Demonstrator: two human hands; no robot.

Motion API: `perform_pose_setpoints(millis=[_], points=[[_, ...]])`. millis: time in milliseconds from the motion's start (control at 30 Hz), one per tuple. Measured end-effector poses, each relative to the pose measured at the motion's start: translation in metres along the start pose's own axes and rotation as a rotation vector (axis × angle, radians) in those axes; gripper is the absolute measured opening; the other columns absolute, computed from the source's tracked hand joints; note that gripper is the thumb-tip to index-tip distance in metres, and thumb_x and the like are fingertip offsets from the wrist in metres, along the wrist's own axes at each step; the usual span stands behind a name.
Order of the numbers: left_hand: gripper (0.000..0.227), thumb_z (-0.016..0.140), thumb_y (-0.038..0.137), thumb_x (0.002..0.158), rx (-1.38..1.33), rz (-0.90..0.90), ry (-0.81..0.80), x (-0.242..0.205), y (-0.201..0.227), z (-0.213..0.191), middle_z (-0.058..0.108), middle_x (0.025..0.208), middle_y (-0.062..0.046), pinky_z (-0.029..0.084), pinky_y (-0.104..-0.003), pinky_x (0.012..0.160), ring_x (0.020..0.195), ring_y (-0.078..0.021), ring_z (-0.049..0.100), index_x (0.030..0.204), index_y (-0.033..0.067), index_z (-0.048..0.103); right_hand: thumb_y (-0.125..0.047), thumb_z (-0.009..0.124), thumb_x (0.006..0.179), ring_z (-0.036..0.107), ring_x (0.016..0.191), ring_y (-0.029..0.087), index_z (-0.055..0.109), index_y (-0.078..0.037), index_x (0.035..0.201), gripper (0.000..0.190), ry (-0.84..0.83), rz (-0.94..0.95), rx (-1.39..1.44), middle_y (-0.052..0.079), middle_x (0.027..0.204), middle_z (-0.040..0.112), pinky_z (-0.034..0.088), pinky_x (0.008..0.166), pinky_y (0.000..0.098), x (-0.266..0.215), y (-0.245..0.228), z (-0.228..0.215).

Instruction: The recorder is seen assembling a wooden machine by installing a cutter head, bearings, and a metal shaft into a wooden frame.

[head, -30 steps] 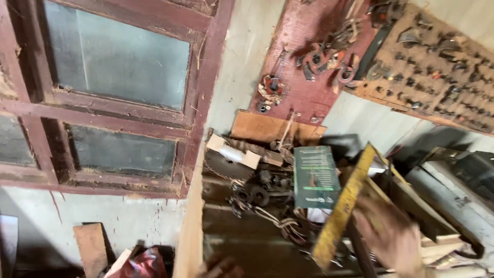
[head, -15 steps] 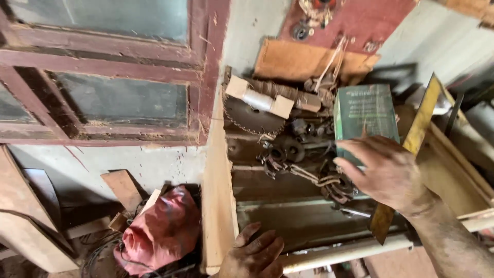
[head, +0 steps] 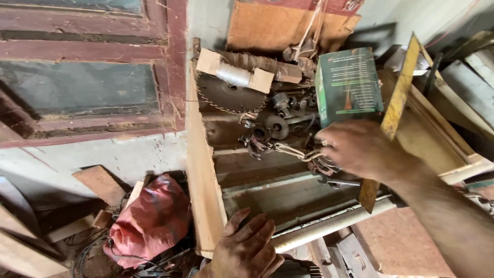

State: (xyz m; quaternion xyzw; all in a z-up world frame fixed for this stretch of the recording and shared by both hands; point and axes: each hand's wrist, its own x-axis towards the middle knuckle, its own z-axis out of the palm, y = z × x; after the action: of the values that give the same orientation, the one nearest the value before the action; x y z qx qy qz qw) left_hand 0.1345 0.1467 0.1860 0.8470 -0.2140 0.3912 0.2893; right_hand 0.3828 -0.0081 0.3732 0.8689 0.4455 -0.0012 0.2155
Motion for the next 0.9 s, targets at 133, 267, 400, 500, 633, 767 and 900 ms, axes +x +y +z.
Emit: perform_pose_setpoints(millis=[133,267,400,500,633,767,900], points=[[0.035,0.084,0.037,0.09,-0.003,-0.017,0.032,0.001,0.002,0.001,0.074,0.111,-0.019,0.041,-0.06,0.114,0.118,-0.034,0.07,0.084,0.0047,0.071,-0.039,0.064,0.097,0.066,0.096,0.019,0.062,-0.008,0.123,0.041,-0.322,0.016,-0.141,0.01,0.109,0.067,0.06,0.084,0.0361,0.024,-0.014,0.018],[0.034,0.084,0.034,0.084,-0.041,-0.032,0.005,0.011,0.005,-0.011,0.074,0.112,-0.021,0.041,-0.059,0.112,0.117,-0.0362,0.069,0.087,0.0021,0.072,-0.046,0.063,0.099,0.066,0.092,0.022,0.059,-0.002,0.126,0.051,-0.444,0.025,-0.175,0.013,0.109,0.065,0.064,0.075,0.035,0.044,-0.035,0.017],[0.035,0.085,0.034,0.08,-0.034,-0.052,0.001,0.01,0.006,-0.012,0.073,0.114,-0.021,0.042,-0.059,0.111,0.118,-0.036,0.068,0.085,0.0026,0.071,-0.044,0.063,0.099,0.067,0.081,0.02,0.063,-0.005,0.114,0.041,-0.486,0.008,-0.121,0.01,0.094,0.068,0.062,0.07,0.037,0.05,-0.036,0.028],[0.035,0.085,0.033,0.077,-0.057,-0.061,0.002,0.012,0.007,-0.013,0.073,0.115,-0.021,0.042,-0.059,0.111,0.119,-0.0356,0.067,0.085,0.0034,0.07,-0.034,0.06,0.102,0.068,0.07,0.019,0.066,-0.007,0.106,0.028,-0.425,0.011,-0.091,0.009,0.084,0.069,0.064,0.064,0.0355,0.046,-0.025,0.042],[0.035,0.085,0.033,0.077,-0.063,-0.066,-0.015,0.013,0.009,-0.017,0.073,0.116,-0.021,0.041,-0.06,0.109,0.118,-0.0368,0.067,0.083,0.0041,0.067,-0.022,0.059,0.099,0.068,0.057,0.016,0.07,-0.007,0.098,0.02,-0.173,0.036,0.125,0.008,0.077,0.07,0.064,0.055,0.0325,0.031,-0.002,0.054],[0.039,0.085,0.036,0.077,-0.045,-0.086,-0.018,0.013,0.011,-0.015,0.073,0.115,-0.02,0.041,-0.059,0.11,0.116,-0.0357,0.068,0.09,0.0019,0.071,-0.021,0.063,0.095,0.067,0.055,0.013,0.073,-0.005,0.099,0.019,0.078,0.094,0.391,0.007,0.077,0.072,0.061,0.054,0.0315,0.001,0.015,0.028],[0.04,0.085,0.039,0.079,0.04,-0.091,0.029,0.018,0.015,-0.019,0.073,0.113,-0.02,0.043,-0.057,0.11,0.115,-0.0368,0.068,0.088,0.0022,0.072,-0.022,0.063,0.099,0.063,0.053,0.021,0.072,-0.011,0.113,0.019,0.181,0.369,0.468,0.012,0.078,0.074,0.054,0.048,0.0348,-0.035,0.0,-0.012]])
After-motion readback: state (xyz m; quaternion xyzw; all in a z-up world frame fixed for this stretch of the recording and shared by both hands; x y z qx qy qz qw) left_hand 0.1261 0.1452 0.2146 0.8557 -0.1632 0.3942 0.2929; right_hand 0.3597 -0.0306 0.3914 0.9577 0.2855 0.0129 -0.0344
